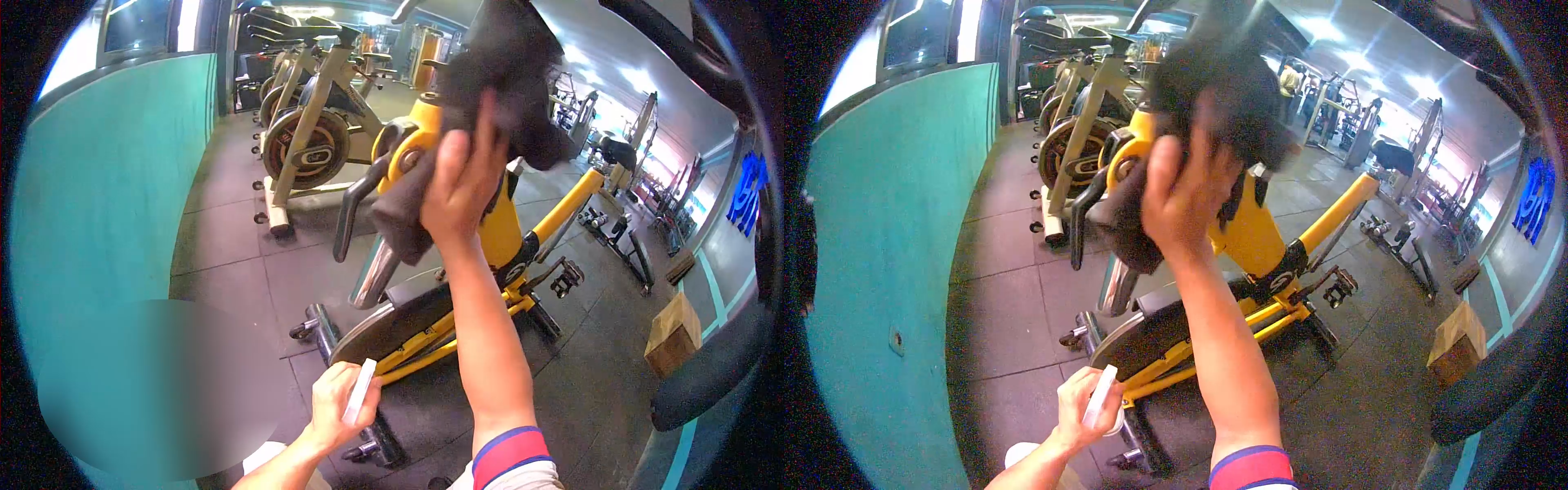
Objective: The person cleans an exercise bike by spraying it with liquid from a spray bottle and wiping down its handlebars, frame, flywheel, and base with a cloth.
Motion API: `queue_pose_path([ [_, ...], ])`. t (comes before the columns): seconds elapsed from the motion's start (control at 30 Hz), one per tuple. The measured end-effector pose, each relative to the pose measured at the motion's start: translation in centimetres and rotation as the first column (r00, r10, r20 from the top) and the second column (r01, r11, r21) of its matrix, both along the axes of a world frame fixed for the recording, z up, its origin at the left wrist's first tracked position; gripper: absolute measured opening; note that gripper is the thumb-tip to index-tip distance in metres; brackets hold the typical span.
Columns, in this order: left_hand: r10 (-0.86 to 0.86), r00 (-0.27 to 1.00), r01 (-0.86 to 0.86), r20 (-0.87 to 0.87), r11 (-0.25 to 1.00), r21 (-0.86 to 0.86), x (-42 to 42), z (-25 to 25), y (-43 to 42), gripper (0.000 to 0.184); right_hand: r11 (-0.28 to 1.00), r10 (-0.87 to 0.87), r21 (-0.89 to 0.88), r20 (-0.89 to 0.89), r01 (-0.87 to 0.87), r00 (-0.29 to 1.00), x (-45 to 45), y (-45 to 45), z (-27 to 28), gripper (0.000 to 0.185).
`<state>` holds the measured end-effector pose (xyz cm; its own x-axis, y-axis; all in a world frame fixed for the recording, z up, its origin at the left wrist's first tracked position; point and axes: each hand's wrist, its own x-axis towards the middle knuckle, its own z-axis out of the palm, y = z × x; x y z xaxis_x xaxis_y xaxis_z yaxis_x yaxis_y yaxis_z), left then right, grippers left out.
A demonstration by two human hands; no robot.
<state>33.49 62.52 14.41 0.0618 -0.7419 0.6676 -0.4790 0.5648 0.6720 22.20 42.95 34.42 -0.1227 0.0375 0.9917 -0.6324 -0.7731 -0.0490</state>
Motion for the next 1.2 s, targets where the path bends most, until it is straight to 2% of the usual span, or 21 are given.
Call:
queue_pose_path([
  [0.03, 0.001, 1.0, -0.001, -0.002, 1.0, 0.003, 0.2, 0.2, 0.3, 0.008, 0.997, -0.003, -0.079, 0.068, 0.008, 0.998, -0.5, -1.4, -0.2, 0.049],
  [0.07, 0.003, 1.0, -0.003, -0.001, 1.0, 0.012, 0.5, 0.4, 0.7, 0.008, 0.997, -0.051, 0.054, 0.065, 0.048, 0.997, -1.2, -1.3, -0.2, 0.05],
  [0.13, 0.023, 1.0, -0.023, 0.017, 1.0, -0.008, 1.2, 0.5, 1.4, 0.004, 0.924, 0.153, 0.352, 0.02, -0.15, 0.988, -4.2, -1.7, 1.8, 0.05],
  [0.17, 0.046, 0.999, -0.047, -0.018, 0.996, -0.074, 1.6, 0.5, 1.3, 0.007, 0.879, 0.208, 0.434, 0.02, -0.196, 0.978, -5.9, -2.5, 2.7, 0.05],
  [0.2, 0.05, 0.994, -0.047, -0.096, 0.998, 0.042, 2.3, 1.0, 1.7, 0.013, 0.857, 0.236, 0.466, 0.019, -0.217, 0.972, -7.1, -2.6, 3.3, 0.05],
  [0.27, 0.089, 0.992, -0.075, -0.092, 0.987, 0.14, 4.0, 3.0, 2.4, 0.018, 0.838, 0.269, 0.482, 0.039, -0.254, 0.962, -8.6, -1.8, 3.2, 0.05],
  [0.3, 0.119, 0.992, -0.121, 0.038, 0.99, 0.068, 5.3, 3.8, 2.5, 0.02, 0.836, 0.281, 0.478, 0.048, -0.269, 0.959, -8.6, -0.6, 2.0, 0.05],
  [0.33, 0.195, 0.978, -0.203, 0.07, 0.971, 0.13, 6.5, 3.8, 3.1, 0.02, 0.837, 0.287, 0.47, 0.059, -0.28, 0.956, -8.7, 0.6, 0.4, 0.05],
  [0.4, 0.26, 0.964, -0.249, -0.057, 0.956, 0.157, 6.7, 4.8, 4.9, 0.018, 0.843, 0.298, 0.448, 0.073, -0.299, 0.952, -8.5, 3.6, -3.0, 0.051],
  [0.5, 0.335, 0.942, -0.33, -0.019, 0.935, 0.126, 6.6, 6.3, 7.8, 0.022, 0.836, 0.328, 0.44, 0.08, -0.328, 0.941, -7.4, 8.5, -9.2, 0.051],
  [0.6, 0.445, 0.886, -0.456, 0.132, 0.888, 0.063, 4.4, 7.5, 12.0, 0.023, 0.789, 0.391, 0.488, 0.067, -0.372, 0.918, -5.7, 13.9, -15.9, 0.051],
  [0.63, 0.457, 0.878, -0.474, 0.145, 0.871, 0.13, 5.3, 7.0, 11.2, 0.022, 0.76, 0.412, 0.534, 0.045, -0.37, 0.91, -4.5, 14.4, -18.3, 0.051],
  [0.73, 0.456, 0.887, -0.459, 0.073, 0.857, 0.233, 4.2, 9.4, 13.6, 0.022, 0.684, 0.49, 0.609, 0.025, -0.402, 0.872, -4.2, 18.7, -23.0, 0.051],
  [0.87, 0.394, 0.901, -0.424, 0.183, 0.889, 0.172, 3.2, 12.0, 15.9, 0.027, 0.617, 0.586, 0.636, 0.022, -0.464, 0.81, -5.8, 22.2, -25.8, 0.051],
  [0.93, 0.396, 0.857, -0.476, 0.329, 0.854, 0.211, 2.1, 14.4, 16.5, 0.028, 0.585, 0.608, 0.656, 0.033, -0.476, 0.793, -6.1, 22.5, -25.6, 0.052],
  [0.97, 0.422, 0.855, -0.505, 0.302, 0.81, 0.298, 1.8, 15.2, 16.4, 0.042, 0.578, 0.606, 0.663, 0.042, -0.476, 0.794, -6.3, 22.4, -25.4, 0.052],
  [1.03, 0.392, 0.874, -0.457, 0.287, 0.863, 0.215, 5.2, 15.8, 16.2, 0.047, 0.562, 0.6, 0.69, 0.039, -0.457, 0.799, -7.0, 23.4, -26.1, 0.052],
  [1.1, 0.288, 0.894, -0.344, 0.344, 0.932, 0.115, 5.1, 15.8, 17.2, 0.049, 0.564, 0.593, 0.7, 0.026, -0.438, 0.805, -8.5, 25.4, -27.3, 0.052],
  [1.2, 0.163, 0.912, -0.165, 0.376, 0.986, -0.026, 5.6, 12.6, 17.0, 0.047, 0.564, 0.565, 0.725, 0.01, -0.395, 0.825, -9.5, 27.6, -29.0, 0.052],
])
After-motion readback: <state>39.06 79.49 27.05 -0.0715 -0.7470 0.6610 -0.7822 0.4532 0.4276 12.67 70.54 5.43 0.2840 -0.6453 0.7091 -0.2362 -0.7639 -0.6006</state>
